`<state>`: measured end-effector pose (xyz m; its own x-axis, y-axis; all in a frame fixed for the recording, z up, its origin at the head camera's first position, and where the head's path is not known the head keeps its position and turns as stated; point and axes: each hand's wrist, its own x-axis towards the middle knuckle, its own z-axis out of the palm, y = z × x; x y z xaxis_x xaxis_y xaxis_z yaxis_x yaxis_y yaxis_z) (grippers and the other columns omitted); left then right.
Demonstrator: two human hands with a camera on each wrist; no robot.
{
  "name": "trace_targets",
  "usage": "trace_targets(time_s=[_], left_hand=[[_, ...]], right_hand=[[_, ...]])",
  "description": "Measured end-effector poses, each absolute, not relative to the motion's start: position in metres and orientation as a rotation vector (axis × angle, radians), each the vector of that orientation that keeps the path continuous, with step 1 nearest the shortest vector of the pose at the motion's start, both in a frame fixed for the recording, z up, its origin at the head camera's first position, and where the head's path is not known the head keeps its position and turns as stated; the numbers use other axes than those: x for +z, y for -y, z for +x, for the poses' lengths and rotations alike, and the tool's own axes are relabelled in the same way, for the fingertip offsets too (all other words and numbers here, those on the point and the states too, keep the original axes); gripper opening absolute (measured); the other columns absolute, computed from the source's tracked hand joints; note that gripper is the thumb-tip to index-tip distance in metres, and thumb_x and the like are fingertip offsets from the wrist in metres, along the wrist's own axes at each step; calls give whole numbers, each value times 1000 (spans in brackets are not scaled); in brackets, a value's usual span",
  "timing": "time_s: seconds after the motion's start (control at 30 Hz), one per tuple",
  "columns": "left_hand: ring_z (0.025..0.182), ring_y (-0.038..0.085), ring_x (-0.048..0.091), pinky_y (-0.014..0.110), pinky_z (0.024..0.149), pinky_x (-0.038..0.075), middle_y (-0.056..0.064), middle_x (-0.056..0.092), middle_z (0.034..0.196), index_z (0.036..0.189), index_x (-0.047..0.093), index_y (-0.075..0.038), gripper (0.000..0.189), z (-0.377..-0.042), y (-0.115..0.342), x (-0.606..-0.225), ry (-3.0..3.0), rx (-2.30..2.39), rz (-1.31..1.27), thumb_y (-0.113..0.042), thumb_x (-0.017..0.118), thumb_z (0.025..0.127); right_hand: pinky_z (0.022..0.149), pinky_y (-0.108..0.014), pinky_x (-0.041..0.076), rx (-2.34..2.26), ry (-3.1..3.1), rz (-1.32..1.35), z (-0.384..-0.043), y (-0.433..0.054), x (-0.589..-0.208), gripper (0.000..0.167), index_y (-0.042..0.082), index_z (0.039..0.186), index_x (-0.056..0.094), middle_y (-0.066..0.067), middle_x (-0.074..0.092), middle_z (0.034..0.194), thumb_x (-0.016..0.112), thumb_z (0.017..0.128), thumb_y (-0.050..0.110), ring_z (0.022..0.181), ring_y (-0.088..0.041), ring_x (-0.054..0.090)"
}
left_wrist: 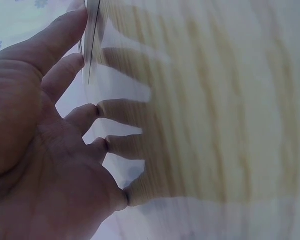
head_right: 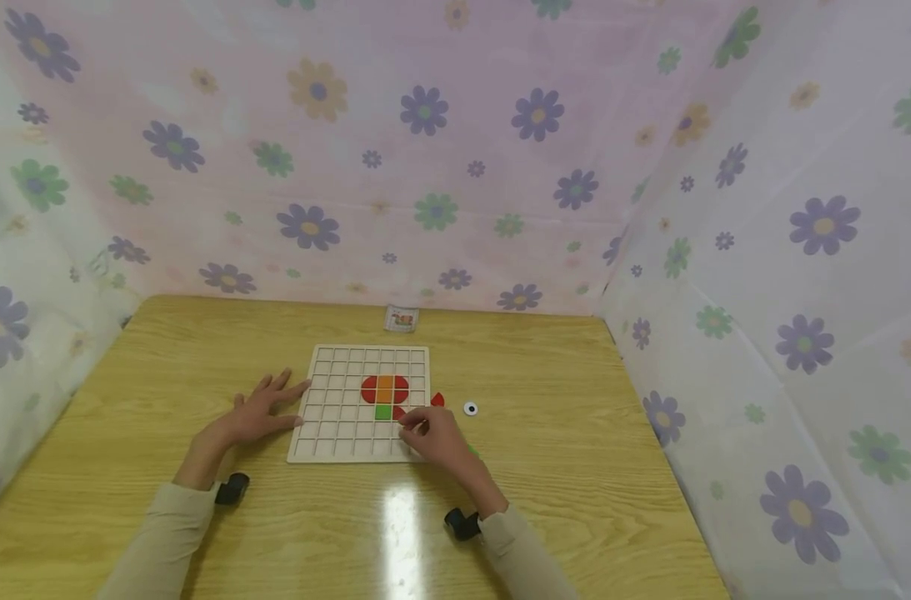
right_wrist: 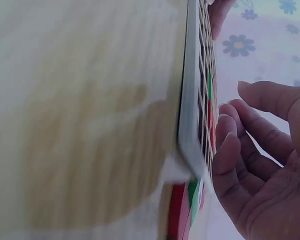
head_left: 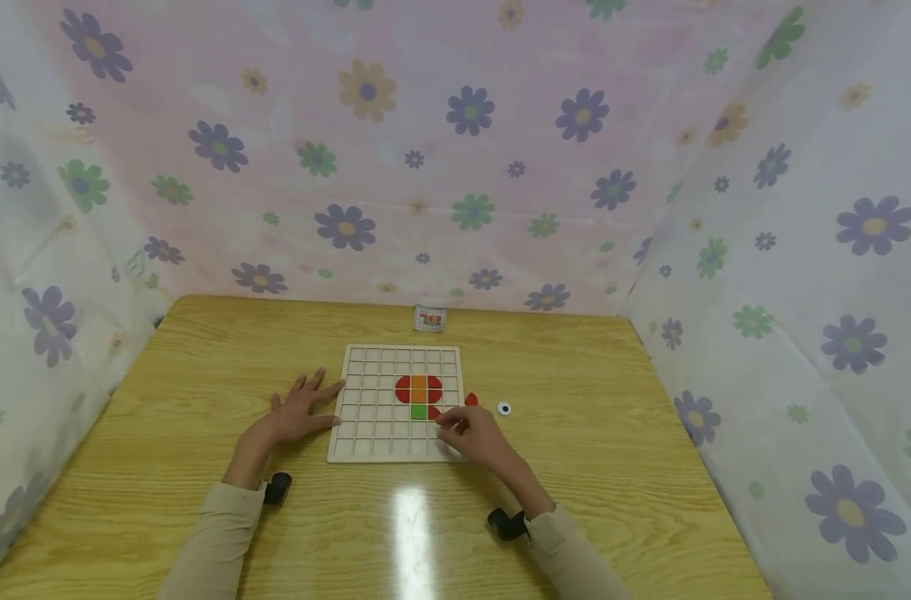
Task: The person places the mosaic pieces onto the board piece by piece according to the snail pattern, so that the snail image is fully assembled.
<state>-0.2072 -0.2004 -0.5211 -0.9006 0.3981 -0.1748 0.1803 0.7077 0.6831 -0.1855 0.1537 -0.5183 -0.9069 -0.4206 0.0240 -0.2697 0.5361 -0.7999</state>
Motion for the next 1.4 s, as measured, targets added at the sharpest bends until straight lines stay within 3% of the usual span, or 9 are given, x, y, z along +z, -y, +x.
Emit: trace_targets(time_s=[0.47,0.77,1.0,1.4], left_hand=[[148,61,-6,88,99,-8,35,4,165,157,37,-5,71,-206,201,-522,-2594,1013,473,-32,67,99],[148,61,-6,88,99,-8,35,4,164,157,36,-5,70,-206,200,-521,-2593,1015,469,-31,67,100],[147,61,-6,88,99,-9,35,4,164,157,36,-4,70,-205,200,-519,-2587,1023,462,-30,67,99],[148,60,-8,88,99,-10,35,3,164,157,37,-6,71,-206,201,-518,-2585,1029,461,-31,68,99]], right_hand=[[64,-26,53,-1316,-2766,-273,-171,-214,-525,17,0,104,76,-9,73,93,77,88,0,75,-15,64],[79,-38,54,-1131,-2723,-248,-172,-230,-521,26,3,109,74,-7,72,103,83,86,13,90,-19,65],[74,-33,51,-1000,-2701,-275,-166,-243,-511,32,4,100,73,-3,68,93,91,75,14,82,-15,58],[69,-31,50,-1013,-2686,-248,-162,-243,-511,21,5,93,74,-3,67,86,87,77,8,73,-14,56]])
